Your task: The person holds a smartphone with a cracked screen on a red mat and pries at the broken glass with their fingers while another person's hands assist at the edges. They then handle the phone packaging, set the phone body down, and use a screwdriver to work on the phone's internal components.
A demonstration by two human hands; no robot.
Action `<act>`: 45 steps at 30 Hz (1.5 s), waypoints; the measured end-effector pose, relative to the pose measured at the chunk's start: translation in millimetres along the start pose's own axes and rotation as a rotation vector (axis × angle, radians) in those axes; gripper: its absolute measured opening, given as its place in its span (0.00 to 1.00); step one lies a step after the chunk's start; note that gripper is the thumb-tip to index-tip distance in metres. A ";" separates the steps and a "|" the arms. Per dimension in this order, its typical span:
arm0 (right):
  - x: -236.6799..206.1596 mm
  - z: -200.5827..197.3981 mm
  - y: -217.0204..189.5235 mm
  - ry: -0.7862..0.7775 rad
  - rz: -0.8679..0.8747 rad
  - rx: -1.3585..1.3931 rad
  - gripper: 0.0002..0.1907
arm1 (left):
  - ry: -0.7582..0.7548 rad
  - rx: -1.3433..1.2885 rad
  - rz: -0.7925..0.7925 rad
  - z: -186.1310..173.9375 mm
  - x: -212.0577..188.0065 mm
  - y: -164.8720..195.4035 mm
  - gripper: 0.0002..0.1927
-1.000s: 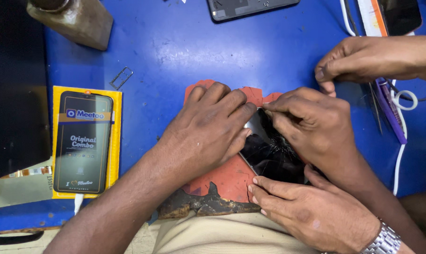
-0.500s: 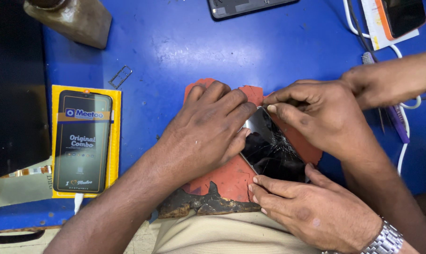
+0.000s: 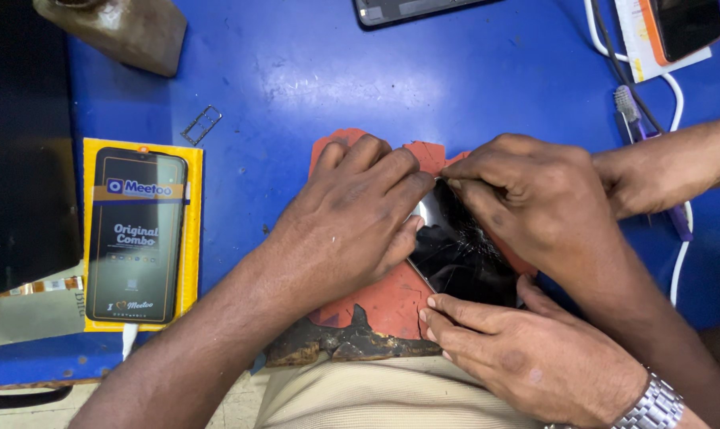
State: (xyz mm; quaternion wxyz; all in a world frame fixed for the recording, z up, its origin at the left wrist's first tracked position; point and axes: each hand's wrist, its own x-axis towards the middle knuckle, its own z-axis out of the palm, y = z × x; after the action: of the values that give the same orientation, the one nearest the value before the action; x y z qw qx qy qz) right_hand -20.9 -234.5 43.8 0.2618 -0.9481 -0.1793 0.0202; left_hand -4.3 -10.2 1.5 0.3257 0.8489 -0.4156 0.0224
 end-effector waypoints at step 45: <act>4.3 -1.8 -3.7 -0.018 0.049 0.056 0.08 | -0.055 -0.080 -0.060 -8.6 -3.4 4.3 0.21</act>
State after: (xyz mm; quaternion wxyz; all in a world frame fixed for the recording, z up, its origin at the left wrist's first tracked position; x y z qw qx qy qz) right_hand -17.8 -230.9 47.4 0.2859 -0.9444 -0.1576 0.0402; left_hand -7.6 -4.8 9.5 0.3482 0.8477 -0.3993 -0.0275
